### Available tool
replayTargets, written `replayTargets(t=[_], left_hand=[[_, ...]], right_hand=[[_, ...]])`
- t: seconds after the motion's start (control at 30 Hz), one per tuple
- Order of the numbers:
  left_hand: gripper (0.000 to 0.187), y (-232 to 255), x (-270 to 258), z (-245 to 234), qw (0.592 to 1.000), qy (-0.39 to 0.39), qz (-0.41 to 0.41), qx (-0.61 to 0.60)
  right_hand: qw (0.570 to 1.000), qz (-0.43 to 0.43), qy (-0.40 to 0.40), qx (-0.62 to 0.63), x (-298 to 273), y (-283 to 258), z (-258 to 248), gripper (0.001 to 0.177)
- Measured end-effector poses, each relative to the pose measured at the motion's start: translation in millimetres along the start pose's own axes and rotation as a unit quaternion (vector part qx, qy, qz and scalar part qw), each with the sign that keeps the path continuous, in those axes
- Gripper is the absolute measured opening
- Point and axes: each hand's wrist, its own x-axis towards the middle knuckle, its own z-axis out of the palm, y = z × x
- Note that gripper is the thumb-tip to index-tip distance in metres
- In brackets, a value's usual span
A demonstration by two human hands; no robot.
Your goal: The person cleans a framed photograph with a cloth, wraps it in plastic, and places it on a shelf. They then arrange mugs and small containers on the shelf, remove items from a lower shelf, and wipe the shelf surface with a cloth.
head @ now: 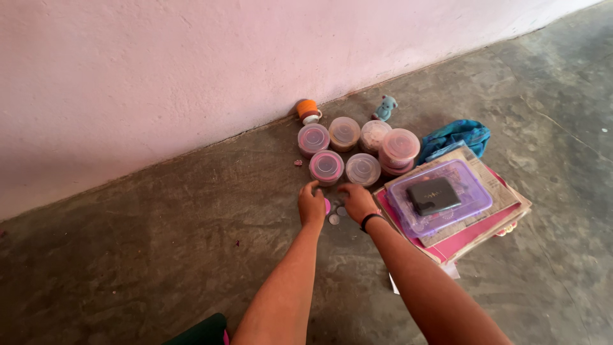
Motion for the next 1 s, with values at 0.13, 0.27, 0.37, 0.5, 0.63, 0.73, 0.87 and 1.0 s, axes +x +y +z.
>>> replayTargets(t=[0.13,0.27,0.37,0.5,0.63,0.73,0.87,1.0], left_hand=[[0.05,55,-8,27,0.982,-0.02,-0.079,-0.173],[0.068,160,-4,47,0.775,-0.201,-0.266,-0.536],[0.082,253,-7,44,0.782,-0.227,-0.259,-0.52],[0.072,341,-13,22,0.954,-0.228,0.11,-0.16],[0.064,356,12,-10,0.858,-0.193,0.375,0.293],[0.066,335,47,-26,0.788,-0.19,0.417,0.411],[0.068,286,78,-19,0.824,-0.217,0.281,0.442],[0.067,252,105,5,0.837,-0.233,0.237,0.434]], right_hand=[[0.94,-0.065,0.053,0.329,-4,-54,-38,0.033],[0.959,-0.06,0.059,0.272,3,-84,-94,0.041],[0.994,-0.002,0.089,-0.061,26,-72,-168,0.036],[0.945,0.079,0.146,-0.282,33,-31,-243,0.038],[0.934,0.138,0.129,-0.302,28,15,-270,0.044],[0.93,0.179,0.136,-0.292,27,42,-265,0.051],[0.925,0.22,0.1,-0.294,39,72,-257,0.071],[0.915,0.274,0.053,-0.293,65,93,-247,0.084]])
